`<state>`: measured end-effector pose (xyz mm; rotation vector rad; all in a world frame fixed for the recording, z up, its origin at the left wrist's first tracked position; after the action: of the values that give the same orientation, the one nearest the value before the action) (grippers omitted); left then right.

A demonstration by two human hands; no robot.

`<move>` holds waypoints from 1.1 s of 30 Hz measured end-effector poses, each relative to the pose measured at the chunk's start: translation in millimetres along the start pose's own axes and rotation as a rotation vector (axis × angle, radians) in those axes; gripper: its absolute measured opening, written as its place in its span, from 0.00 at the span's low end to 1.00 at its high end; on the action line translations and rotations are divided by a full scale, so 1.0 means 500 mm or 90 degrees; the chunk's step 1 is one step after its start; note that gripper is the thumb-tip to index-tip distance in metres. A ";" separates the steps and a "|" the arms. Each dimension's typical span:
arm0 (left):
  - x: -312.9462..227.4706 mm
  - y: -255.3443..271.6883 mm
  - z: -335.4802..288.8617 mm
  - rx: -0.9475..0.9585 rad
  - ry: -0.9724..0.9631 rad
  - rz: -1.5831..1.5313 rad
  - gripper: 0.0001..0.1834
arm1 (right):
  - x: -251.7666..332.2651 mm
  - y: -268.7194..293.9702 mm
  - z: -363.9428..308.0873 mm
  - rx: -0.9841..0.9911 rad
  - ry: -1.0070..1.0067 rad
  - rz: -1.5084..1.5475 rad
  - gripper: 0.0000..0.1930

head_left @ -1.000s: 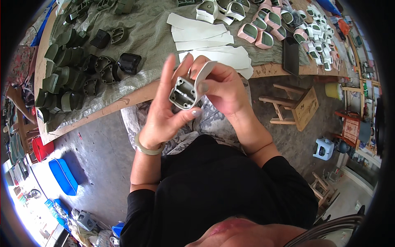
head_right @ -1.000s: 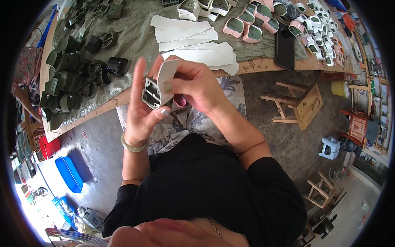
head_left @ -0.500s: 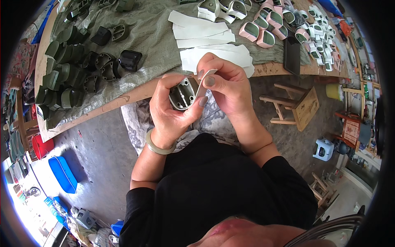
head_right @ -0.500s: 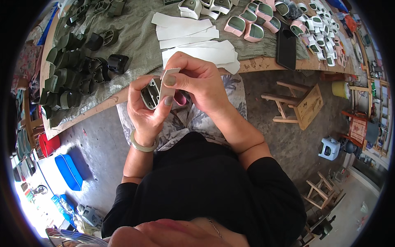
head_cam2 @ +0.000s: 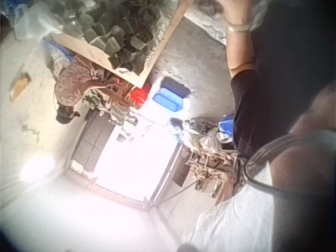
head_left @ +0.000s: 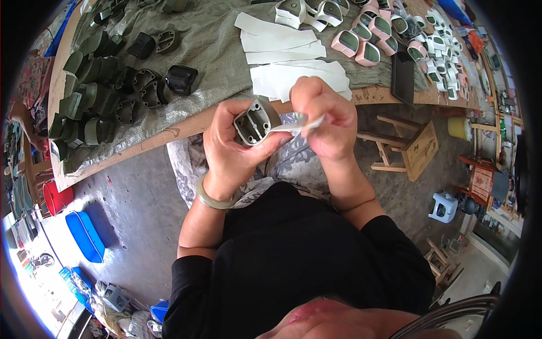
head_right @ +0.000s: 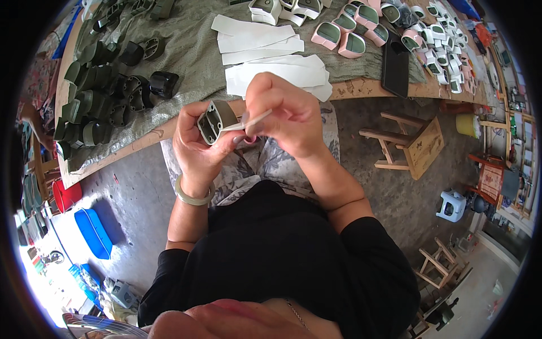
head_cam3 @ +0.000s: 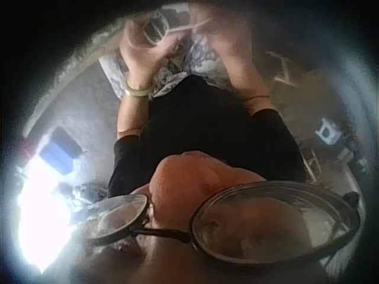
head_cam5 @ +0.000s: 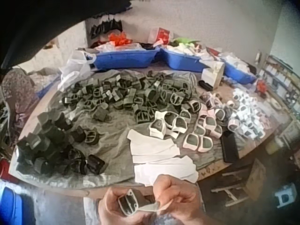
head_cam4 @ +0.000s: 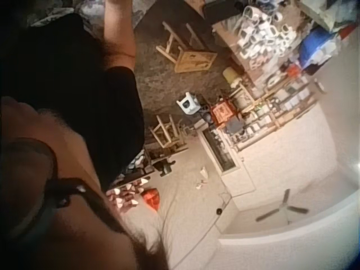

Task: Assembling small green and white plastic shoe components manually on a work table.

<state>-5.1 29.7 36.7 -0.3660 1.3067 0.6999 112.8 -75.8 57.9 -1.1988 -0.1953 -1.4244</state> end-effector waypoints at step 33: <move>-0.029 0.006 0.008 0.146 0.010 -0.078 0.22 | 0.039 -0.069 0.028 0.159 0.156 -0.492 0.06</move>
<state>-5.7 30.5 51.9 -0.2627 1.3524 0.4393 97.0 -68.6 95.9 -0.7501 -0.6976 -2.1210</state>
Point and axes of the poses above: each hand's wrist, its own z-axis towards the middle knuckle, its own y-axis out of the back of the hand, x = y × z, the point moved 7 cm from there along z, towards the middle knuckle, and after that the axes turned 4 degrees about z, right-handed, at the moved point
